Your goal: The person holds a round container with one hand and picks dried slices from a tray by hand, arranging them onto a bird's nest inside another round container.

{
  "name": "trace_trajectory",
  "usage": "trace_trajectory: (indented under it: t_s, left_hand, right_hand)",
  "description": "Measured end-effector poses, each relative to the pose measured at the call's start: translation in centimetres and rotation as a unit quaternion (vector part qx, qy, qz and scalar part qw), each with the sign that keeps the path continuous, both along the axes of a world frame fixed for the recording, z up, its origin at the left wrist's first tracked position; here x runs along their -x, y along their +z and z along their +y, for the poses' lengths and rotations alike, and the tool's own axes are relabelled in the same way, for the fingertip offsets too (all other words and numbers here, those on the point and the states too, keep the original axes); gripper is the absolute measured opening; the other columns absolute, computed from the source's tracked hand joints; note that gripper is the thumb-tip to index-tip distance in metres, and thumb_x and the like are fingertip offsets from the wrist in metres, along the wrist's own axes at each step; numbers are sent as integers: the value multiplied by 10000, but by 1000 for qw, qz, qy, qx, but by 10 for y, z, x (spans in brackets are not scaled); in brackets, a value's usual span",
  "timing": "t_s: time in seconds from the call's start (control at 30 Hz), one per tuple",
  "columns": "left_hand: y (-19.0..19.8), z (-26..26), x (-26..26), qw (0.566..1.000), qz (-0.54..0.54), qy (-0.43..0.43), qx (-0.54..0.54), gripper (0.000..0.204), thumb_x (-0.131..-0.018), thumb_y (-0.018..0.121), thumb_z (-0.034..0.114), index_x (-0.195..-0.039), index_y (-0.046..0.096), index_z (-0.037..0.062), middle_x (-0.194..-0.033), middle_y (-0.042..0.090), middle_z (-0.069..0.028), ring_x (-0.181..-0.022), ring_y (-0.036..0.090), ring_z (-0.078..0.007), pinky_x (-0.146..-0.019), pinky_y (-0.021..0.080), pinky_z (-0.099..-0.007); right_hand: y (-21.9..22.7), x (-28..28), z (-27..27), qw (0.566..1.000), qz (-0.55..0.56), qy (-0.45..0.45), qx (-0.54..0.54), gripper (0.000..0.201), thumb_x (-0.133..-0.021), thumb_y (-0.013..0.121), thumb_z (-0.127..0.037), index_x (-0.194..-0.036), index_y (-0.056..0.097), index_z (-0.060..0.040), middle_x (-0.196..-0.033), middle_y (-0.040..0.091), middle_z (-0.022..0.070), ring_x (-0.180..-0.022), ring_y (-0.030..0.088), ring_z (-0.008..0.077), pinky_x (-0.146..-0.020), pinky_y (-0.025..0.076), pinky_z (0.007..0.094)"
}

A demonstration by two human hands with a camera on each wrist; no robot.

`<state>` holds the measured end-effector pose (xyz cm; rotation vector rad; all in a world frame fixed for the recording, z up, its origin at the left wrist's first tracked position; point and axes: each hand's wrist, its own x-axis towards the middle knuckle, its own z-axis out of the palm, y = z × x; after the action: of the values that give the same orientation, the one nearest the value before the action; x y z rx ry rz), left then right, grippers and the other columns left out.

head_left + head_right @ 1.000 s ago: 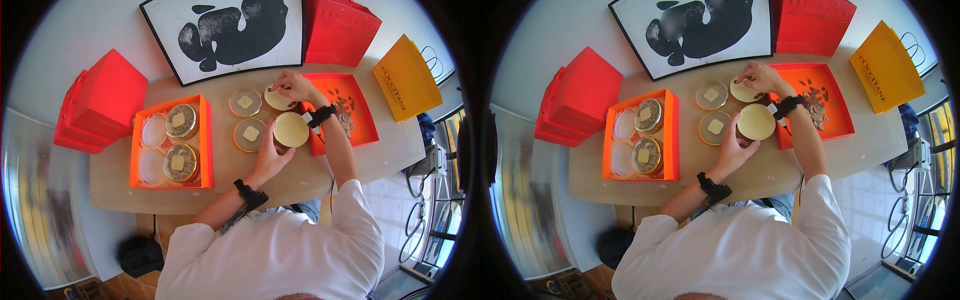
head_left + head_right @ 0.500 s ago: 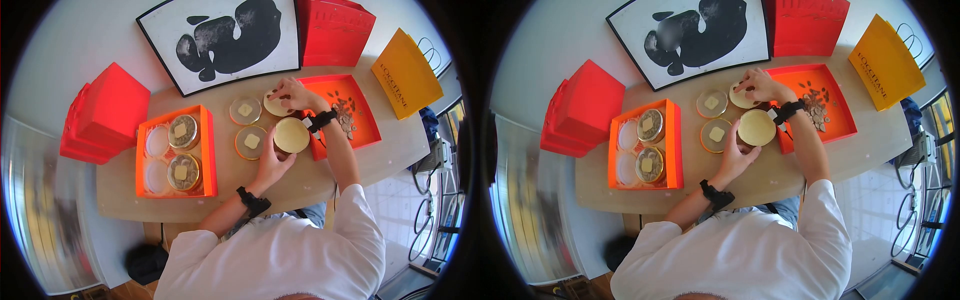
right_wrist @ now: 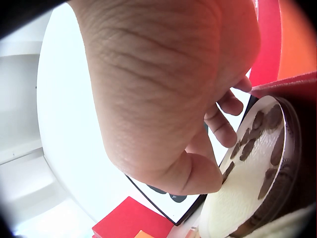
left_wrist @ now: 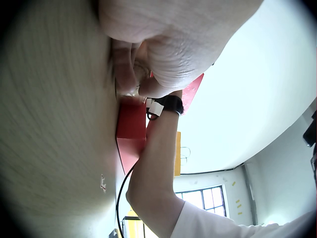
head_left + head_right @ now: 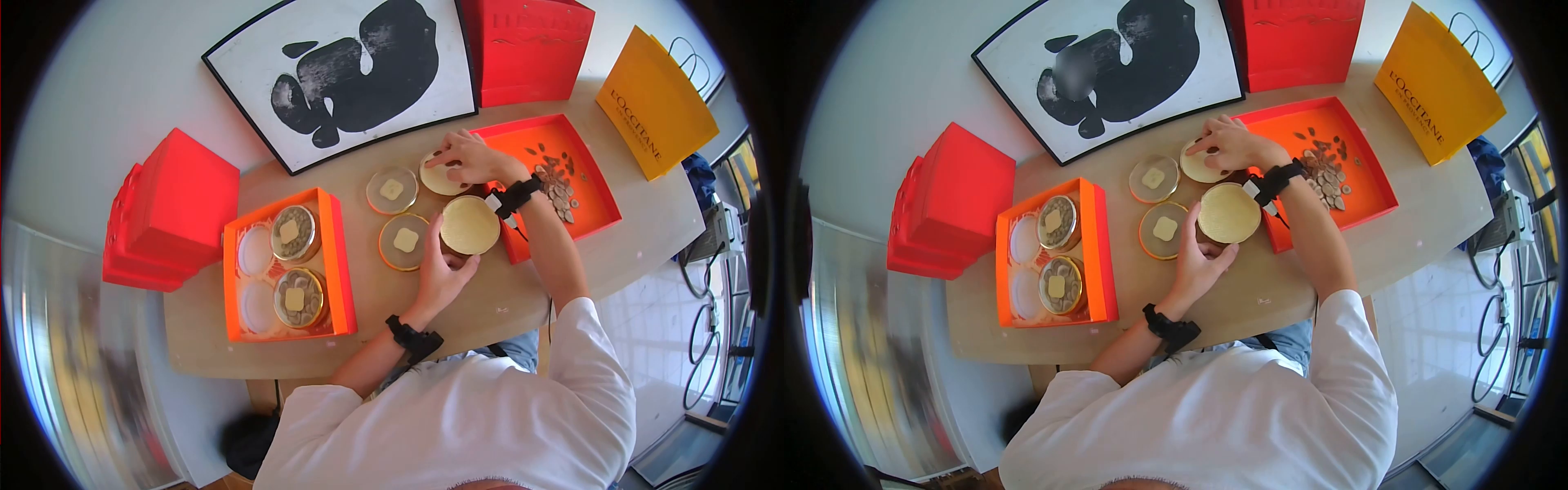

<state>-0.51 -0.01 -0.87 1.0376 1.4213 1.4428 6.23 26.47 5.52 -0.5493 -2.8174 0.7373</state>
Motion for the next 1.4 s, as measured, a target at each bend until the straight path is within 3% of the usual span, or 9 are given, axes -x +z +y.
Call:
trace_trajectory:
  t_s: [0.6, 0.77, 0.97, 1.17, 1.27, 1.4]
  left_hand:
    - [7, 0, -1, 1000, -10, -4, 9, 1006, -920, 816, 25, -1694, 174, 25, -1662, 367, -223, -1001, 771, -207, -763, 644, -289]
    - [-2, 1, 0, 1000, 22, -5, -12, 1040, -942, 806, 21, -1716, 112, 71, -1135, 706, -154, -729, 736, -142, -587, 605, -278]
    - [-2, 1, 1, 1000, 22, -6, -7, 1045, -944, 807, 25, -1719, 108, 76, -1130, 709, -157, -724, 734, -138, -588, 602, -277]
    - [-6, 2, 0, 1000, 24, -4, -14, 1043, -946, 806, 25, -1721, 112, 90, -1051, 732, -133, -709, 732, -137, -589, 602, -275]
    - [-8, 2, 0, 999, 24, 1, -26, 1041, -946, 805, 22, -1721, 113, 93, -1024, 735, -124, -699, 730, -136, -588, 601, -273]
    - [-7, 2, 0, 1000, 23, -3, -14, 1039, -947, 802, 18, -1719, 111, 91, -1021, 731, -124, -688, 727, -136, -587, 599, -272]
  right_hand:
    - [3, 0, -3, 1000, 7, -12, 4, 576, -773, 628, -232, -1318, 816, -232, -1167, 572, 93, -1210, 510, 298, -1091, 385, 424]
    - [-3, 1, 4, 998, 49, -21, -18, 394, -845, 655, -270, -1167, 877, -225, -1117, 636, 86, -1216, 553, 293, -1107, 391, 444]
    - [-5, -4, 8, 998, 55, -39, -16, 310, -856, 674, -285, -1057, 898, -212, -1031, 658, 73, -1186, 581, 285, -1090, 398, 447]
    - [-4, -5, 7, 998, 45, -39, -9, 326, -856, 671, -297, -1082, 894, -222, -1035, 667, 84, -1184, 584, 286, -1082, 401, 441]
    - [-5, -5, 6, 998, 55, -29, -6, 399, -814, 631, -198, -1127, 879, -191, -983, 592, 64, -1115, 560, 276, -1066, 388, 452]
    - [-4, -5, 6, 999, 42, -32, -4, 429, -809, 631, -202, -1166, 870, -201, -1004, 601, 70, -1125, 560, 281, -1066, 393, 456]
